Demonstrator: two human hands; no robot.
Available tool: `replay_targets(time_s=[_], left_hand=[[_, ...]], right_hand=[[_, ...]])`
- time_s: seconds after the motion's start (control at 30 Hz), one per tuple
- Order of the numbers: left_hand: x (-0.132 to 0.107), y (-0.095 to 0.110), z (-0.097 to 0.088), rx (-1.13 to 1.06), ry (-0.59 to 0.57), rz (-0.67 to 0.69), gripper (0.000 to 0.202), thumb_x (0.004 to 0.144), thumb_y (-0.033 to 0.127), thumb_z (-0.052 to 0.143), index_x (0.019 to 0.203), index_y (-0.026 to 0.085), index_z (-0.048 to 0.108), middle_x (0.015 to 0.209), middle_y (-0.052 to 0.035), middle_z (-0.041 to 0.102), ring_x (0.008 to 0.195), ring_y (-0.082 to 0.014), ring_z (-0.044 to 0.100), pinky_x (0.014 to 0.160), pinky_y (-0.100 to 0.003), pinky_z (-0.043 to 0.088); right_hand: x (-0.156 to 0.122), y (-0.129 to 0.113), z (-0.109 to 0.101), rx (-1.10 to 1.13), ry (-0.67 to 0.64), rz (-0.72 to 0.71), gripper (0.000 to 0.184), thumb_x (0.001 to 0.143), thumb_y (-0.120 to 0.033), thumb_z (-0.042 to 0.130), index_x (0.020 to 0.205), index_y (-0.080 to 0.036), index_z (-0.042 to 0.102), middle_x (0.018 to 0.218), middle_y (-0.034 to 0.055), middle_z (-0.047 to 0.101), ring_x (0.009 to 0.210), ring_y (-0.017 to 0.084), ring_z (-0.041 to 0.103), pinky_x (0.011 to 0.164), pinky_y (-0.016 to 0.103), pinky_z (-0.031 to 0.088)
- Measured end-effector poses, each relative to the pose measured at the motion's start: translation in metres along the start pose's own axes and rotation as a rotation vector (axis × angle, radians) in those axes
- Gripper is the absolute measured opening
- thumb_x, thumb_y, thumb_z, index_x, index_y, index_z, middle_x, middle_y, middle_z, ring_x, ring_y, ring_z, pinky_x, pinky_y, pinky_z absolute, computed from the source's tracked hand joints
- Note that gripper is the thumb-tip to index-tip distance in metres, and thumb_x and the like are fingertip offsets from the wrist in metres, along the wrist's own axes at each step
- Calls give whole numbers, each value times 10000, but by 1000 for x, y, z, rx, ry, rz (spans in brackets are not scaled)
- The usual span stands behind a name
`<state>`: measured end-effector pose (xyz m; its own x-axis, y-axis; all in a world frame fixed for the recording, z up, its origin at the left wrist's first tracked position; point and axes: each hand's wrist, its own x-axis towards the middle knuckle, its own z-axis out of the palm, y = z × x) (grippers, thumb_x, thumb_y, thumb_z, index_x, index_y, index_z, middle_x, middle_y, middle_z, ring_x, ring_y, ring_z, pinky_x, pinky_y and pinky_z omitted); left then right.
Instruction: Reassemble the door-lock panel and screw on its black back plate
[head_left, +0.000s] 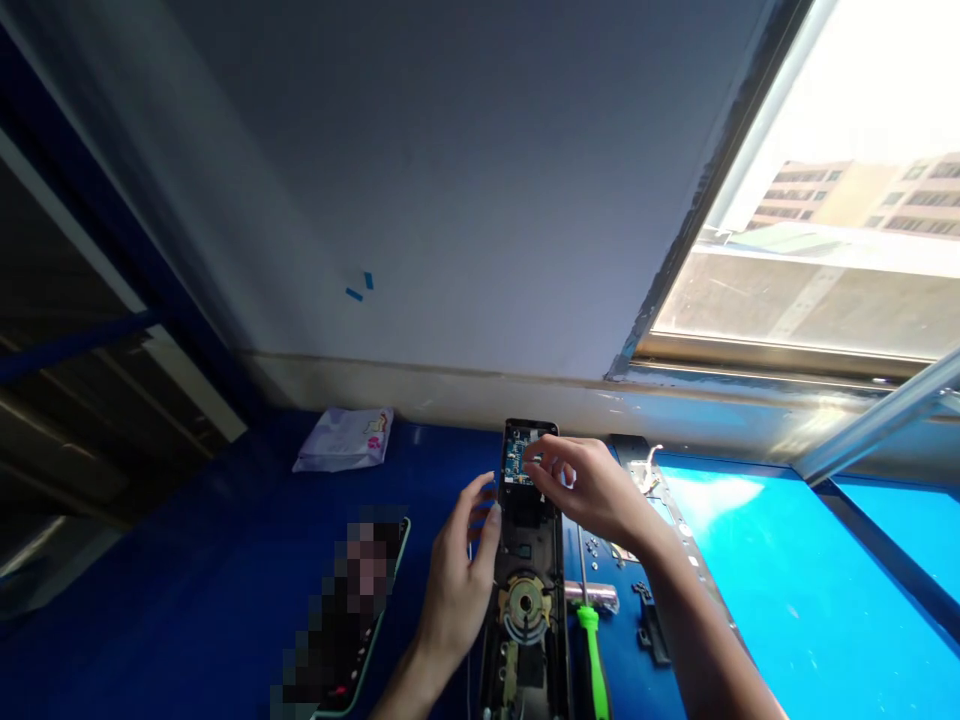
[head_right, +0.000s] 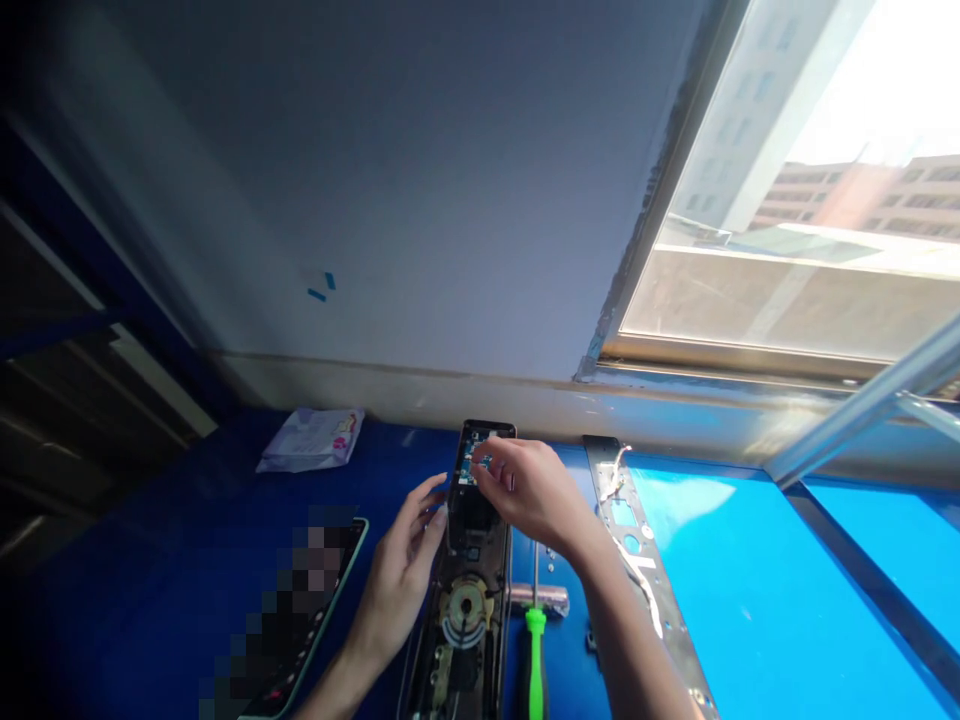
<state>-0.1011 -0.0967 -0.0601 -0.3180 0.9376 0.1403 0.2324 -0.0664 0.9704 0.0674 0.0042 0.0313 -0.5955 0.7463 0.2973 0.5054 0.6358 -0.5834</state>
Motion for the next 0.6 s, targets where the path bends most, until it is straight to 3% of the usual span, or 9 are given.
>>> replay_targets(time_s=[0.17, 0.37, 0.47, 0.6], left_hand=[[18, 4, 2, 74, 118, 159, 338, 991, 403, 644, 1269, 214, 685, 1239, -114, 764, 1033, -239, 760, 907, -371, 628], [17, 21, 4, 224, 200, 471, 200, 979, 216, 635, 1145, 241, 744, 1076, -58, 788, 969, -208, 757, 907, -329, 620], [21, 25, 4, 213, 170, 480, 252, 971, 198, 647, 1201, 248, 738, 1080, -53, 779, 963, -196, 767, 885, -298, 623], [27, 19, 5, 171, 152, 435, 259, 971, 220, 655, 1216, 254, 732, 1108, -56, 768, 986, -200, 768, 910, -301, 613]], right_hand=[[12, -1, 0, -8, -14, 5, 176, 984, -289, 578, 1015, -216, 735, 772, 16, 722, 651, 139, 619, 634, 249, 453], [12, 5, 7, -3, -5, -10, 314, 899, -107, 581, 1130, -234, 752, 992, 45, 783, 717, 142, 638, 694, 263, 507], [10, 7, 6, 2, -24, -25, 452, 846, -68, 620, 1231, -269, 747, 1080, 26, 791, 708, 126, 643, 695, 253, 520], [9, 11, 5, -36, -35, -48, 350, 864, -90, 663, 1114, -285, 813, 886, 1, 783, 668, 141, 631, 672, 266, 498]])
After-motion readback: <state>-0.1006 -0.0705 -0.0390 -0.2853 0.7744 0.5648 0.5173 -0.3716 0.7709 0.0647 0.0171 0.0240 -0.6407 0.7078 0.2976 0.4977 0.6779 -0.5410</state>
